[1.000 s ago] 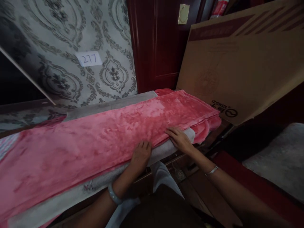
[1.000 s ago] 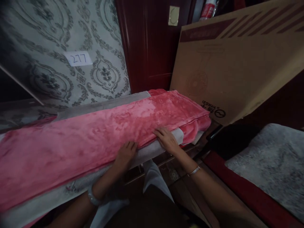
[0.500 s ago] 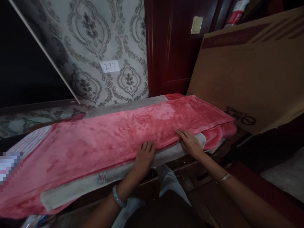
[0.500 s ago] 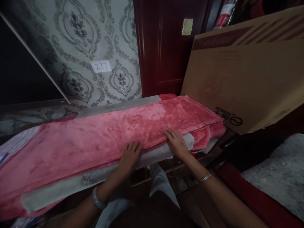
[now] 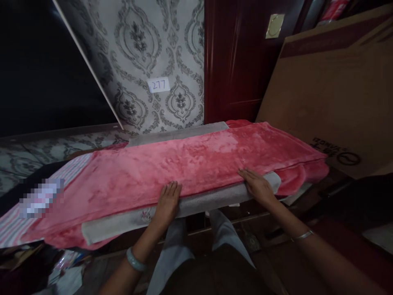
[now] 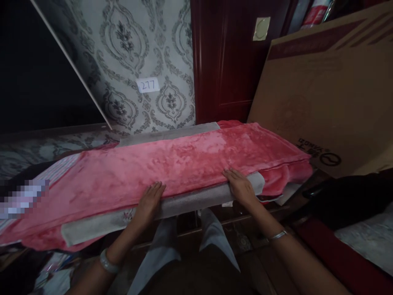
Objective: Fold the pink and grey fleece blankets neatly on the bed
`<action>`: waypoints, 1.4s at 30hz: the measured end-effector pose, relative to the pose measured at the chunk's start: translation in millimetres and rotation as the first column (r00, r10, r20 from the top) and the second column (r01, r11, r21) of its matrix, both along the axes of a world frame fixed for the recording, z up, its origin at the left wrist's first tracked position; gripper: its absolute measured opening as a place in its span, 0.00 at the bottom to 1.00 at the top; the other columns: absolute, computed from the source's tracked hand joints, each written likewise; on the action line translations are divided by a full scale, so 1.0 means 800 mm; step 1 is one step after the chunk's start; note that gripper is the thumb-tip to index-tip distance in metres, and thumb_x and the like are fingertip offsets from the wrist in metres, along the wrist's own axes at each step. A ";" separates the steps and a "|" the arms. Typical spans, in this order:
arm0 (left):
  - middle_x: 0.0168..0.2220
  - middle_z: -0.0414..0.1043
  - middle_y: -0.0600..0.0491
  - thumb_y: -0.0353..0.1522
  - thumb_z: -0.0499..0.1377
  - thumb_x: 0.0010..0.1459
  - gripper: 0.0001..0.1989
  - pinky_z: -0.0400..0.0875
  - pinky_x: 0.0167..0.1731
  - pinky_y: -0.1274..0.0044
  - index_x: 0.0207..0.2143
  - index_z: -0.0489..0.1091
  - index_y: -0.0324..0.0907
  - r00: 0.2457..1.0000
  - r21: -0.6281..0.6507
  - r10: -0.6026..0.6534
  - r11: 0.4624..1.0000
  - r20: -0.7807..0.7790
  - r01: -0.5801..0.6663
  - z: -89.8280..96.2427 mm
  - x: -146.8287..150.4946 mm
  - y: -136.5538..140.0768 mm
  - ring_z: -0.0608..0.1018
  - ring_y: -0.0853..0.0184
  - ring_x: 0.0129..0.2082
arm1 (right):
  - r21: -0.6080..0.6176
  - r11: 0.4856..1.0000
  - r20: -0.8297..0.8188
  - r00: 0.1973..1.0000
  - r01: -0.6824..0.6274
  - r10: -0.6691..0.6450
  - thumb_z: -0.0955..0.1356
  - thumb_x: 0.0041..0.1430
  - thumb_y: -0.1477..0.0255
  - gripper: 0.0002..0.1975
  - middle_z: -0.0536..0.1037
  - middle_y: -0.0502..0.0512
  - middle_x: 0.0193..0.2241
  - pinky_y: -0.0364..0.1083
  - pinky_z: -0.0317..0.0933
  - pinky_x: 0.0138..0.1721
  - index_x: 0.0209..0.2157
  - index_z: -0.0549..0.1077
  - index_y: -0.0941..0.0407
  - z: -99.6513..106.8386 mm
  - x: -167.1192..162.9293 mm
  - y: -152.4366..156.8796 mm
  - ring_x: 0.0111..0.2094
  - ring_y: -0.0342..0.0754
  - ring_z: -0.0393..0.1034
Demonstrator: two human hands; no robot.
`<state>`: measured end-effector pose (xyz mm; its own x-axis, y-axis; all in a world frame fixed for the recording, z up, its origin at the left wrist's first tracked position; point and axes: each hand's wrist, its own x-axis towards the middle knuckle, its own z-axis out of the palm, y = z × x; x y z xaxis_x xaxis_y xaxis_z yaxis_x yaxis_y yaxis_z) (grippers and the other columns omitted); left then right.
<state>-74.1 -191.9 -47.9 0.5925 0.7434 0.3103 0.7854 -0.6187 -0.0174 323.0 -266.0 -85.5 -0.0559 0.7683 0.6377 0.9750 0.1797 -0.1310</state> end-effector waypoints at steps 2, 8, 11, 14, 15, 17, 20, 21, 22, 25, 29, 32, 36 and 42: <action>0.62 0.68 0.40 0.16 0.50 0.52 0.33 0.63 0.64 0.59 0.60 0.69 0.38 0.999 -0.040 -0.004 0.999 0.033 0.005 0.006 -0.001 -0.002 0.69 0.56 0.64 | -0.063 0.997 -0.035 0.999 -0.040 0.038 0.59 0.61 0.78 0.24 0.79 0.58 0.52 0.55 0.68 0.56 0.53 0.77 0.55 0.014 0.006 0.001 0.55 0.54 0.73; 0.63 0.67 0.43 0.34 0.53 0.64 0.26 0.65 0.63 0.62 0.63 0.66 0.40 0.964 -0.176 -0.173 0.962 0.203 0.210 0.060 0.016 0.031 0.70 0.58 0.63 | -0.146 0.989 -0.119 0.992 0.022 -0.039 0.58 0.68 0.67 0.23 0.77 0.59 0.55 0.54 0.63 0.59 0.58 0.74 0.55 0.085 -0.014 0.047 0.58 0.54 0.69; 0.69 0.57 0.42 0.38 0.52 0.66 0.29 0.55 0.67 0.55 0.67 0.60 0.41 0.977 -0.132 -0.136 0.979 0.165 0.158 0.083 0.043 0.068 0.59 0.54 0.69 | -0.224 0.966 -0.022 0.990 0.130 -0.138 0.60 0.67 0.65 0.29 0.63 0.59 0.66 0.62 0.49 0.67 0.67 0.62 0.56 0.106 -0.039 0.082 0.69 0.59 0.50; 0.72 0.49 0.42 0.39 0.54 0.65 0.31 0.46 0.66 0.44 0.68 0.59 0.43 1.000 -0.115 0.011 0.993 0.024 -0.008 0.078 0.062 0.097 0.52 0.44 0.71 | -0.437 0.867 0.053 0.969 0.239 -0.240 0.61 0.68 0.59 0.32 0.52 0.57 0.71 0.69 0.43 0.66 0.70 0.56 0.51 0.097 -0.051 0.099 0.71 0.64 0.42; 0.72 0.49 0.43 0.39 0.54 0.65 0.30 0.46 0.65 0.43 0.68 0.59 0.44 0.998 -0.126 0.052 0.991 -0.027 -0.055 0.072 0.065 0.102 0.51 0.43 0.71 | -0.489 0.834 0.062 0.964 0.256 -0.259 0.60 0.69 0.58 0.32 0.50 0.57 0.71 0.70 0.43 0.65 0.70 0.55 0.49 0.089 -0.052 0.100 0.71 0.64 0.41; 0.72 0.49 0.44 0.39 0.52 0.66 0.30 0.47 0.64 0.43 0.69 0.57 0.45 0.990 -0.145 0.097 0.983 -0.100 -0.111 0.058 0.064 0.108 0.51 0.43 0.71 | -0.527 0.808 0.055 0.960 0.263 -0.276 0.59 0.69 0.55 0.31 0.48 0.55 0.72 0.70 0.43 0.65 0.70 0.54 0.47 0.074 -0.052 0.099 0.71 0.64 0.41; 0.72 0.47 0.45 0.40 0.49 0.67 0.30 0.48 0.64 0.44 0.70 0.55 0.47 0.984 -0.130 0.111 0.983 -0.139 -0.129 0.046 0.059 0.109 0.50 0.46 0.72 | -0.507 0.835 0.005 0.969 0.214 -0.245 0.59 0.69 0.54 0.31 0.49 0.55 0.72 0.70 0.43 0.65 0.70 0.55 0.47 0.064 -0.045 0.099 0.71 0.66 0.41; 0.72 0.47 0.46 0.40 0.48 0.68 0.30 0.48 0.64 0.45 0.70 0.54 0.47 0.982 -0.126 0.117 0.983 -0.149 -0.136 0.045 0.058 0.109 0.50 0.46 0.72 | -0.497 0.849 -0.024 0.975 0.180 -0.222 0.60 0.69 0.55 0.31 0.52 0.55 0.71 0.68 0.45 0.65 0.69 0.57 0.47 0.066 -0.039 0.101 0.70 0.65 0.44; 0.72 0.47 0.46 0.40 0.48 0.68 0.30 0.48 0.65 0.45 0.70 0.54 0.46 0.980 -0.124 0.123 0.982 -0.159 -0.144 0.045 0.057 0.109 0.50 0.46 0.72 | -0.482 0.863 -0.054 0.978 0.152 -0.202 0.60 0.69 0.57 0.29 0.56 0.55 0.70 0.66 0.47 0.65 0.69 0.59 0.48 0.071 -0.032 0.103 0.70 0.63 0.47; 0.72 0.46 0.46 0.40 0.47 0.67 0.30 0.48 0.65 0.46 0.70 0.54 0.46 0.976 -0.107 0.137 0.982 -0.171 -0.157 0.046 0.059 0.112 0.50 0.46 0.72 | -0.408 0.891 -0.109 0.958 0.199 -0.264 0.56 0.71 0.62 0.26 0.63 0.59 0.66 0.61 0.47 0.66 0.67 0.63 0.53 0.092 0.006 0.110 0.67 0.56 0.55; 0.72 0.47 0.46 0.40 0.47 0.66 0.30 0.48 0.65 0.47 0.69 0.56 0.46 0.976 -0.081 0.130 0.986 -0.174 -0.146 0.041 0.059 0.118 0.50 0.46 0.72 | -0.437 0.781 -0.148 0.821 0.446 -0.552 0.55 0.71 0.63 0.29 0.55 0.64 0.70 0.68 0.41 0.66 0.69 0.58 0.57 0.102 0.077 0.103 0.71 0.61 0.44; 0.72 0.49 0.46 0.40 0.46 0.65 0.31 0.49 0.64 0.46 0.69 0.57 0.45 0.977 -0.066 0.127 0.988 -0.173 -0.140 0.036 0.058 0.123 0.51 0.47 0.72 | -0.479 0.749 -0.204 0.772 0.458 -0.603 0.61 0.67 0.63 0.28 0.61 0.63 0.67 0.69 0.42 0.66 0.65 0.65 0.55 0.090 0.118 0.089 0.69 0.63 0.50; 0.71 0.52 0.47 0.41 0.44 0.64 0.31 0.49 0.64 0.47 0.68 0.60 0.45 0.977 -0.024 0.134 0.990 -0.166 -0.140 0.031 0.056 0.129 0.53 0.48 0.71 | -0.375 0.783 -0.347 0.709 0.496 -0.615 0.63 0.63 0.67 0.23 0.73 0.59 0.59 0.53 0.54 0.64 0.58 0.74 0.54 0.079 0.156 0.075 0.61 0.54 0.64; 0.71 0.52 0.47 0.43 0.41 0.63 0.33 0.50 0.64 0.47 0.67 0.61 0.43 0.978 0.018 0.118 0.993 -0.173 -0.117 0.025 0.055 0.137 0.54 0.47 0.71 | -0.251 0.538 -0.667 0.259 0.805 -0.699 0.60 0.68 0.70 0.21 0.75 0.71 0.52 0.56 0.66 0.53 0.58 0.69 0.66 0.076 0.227 0.039 0.53 0.57 0.71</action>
